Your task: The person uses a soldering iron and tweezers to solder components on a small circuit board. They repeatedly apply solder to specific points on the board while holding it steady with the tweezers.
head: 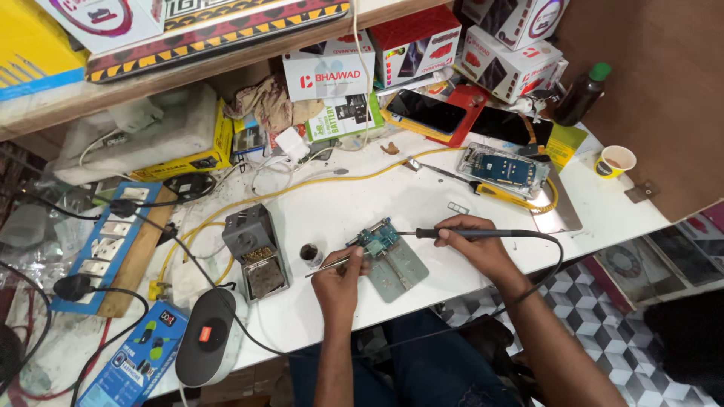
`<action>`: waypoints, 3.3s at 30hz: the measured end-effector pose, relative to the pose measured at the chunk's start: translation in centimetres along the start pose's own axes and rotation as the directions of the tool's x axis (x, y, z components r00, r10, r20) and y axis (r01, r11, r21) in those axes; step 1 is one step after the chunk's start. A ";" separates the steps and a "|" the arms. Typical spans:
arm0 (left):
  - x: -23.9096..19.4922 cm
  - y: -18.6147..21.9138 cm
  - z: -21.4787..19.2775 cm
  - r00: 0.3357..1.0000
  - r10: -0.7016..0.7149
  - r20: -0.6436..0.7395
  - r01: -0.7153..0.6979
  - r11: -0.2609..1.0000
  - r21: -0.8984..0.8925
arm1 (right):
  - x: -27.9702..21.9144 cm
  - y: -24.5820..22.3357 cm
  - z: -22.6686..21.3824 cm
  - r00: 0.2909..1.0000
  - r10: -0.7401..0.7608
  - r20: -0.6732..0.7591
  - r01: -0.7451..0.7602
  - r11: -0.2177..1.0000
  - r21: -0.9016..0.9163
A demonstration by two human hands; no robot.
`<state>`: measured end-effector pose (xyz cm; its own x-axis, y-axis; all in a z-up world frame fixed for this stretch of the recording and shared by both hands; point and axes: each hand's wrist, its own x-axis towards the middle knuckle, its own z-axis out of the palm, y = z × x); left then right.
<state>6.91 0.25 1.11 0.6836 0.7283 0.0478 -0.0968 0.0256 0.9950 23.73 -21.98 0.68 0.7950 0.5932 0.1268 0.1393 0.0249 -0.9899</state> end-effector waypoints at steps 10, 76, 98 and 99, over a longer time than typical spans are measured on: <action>0.2 0.0 0.3 1.000 0.026 -0.018 -0.026 1.000 -0.009 | 2.2 0.9 -0.5 0.998 0.015 0.061 -0.027 0.977 0.210; 0.9 0.3 1.0 0.999 -0.011 0.039 0.011 1.000 -0.001 | 1.5 -0.6 0.4 0.986 -0.049 0.157 0.055 0.998 -0.032; 0.9 0.0 1.0 0.995 -0.008 0.101 0.007 1.000 0.007 | 1.4 -0.5 0.4 0.990 -0.020 0.139 0.031 0.997 -0.075; 0.8 0.1 1.0 0.995 -0.006 0.101 0.005 1.000 0.016 | 1.4 -0.6 0.4 0.991 -0.013 0.134 0.024 0.996 -0.085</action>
<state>8.17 0.21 1.29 0.7537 0.6553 0.0501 -0.0820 0.0181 0.9965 24.51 -20.81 1.42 0.7068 0.6954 0.1296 0.2080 -0.0293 -0.9777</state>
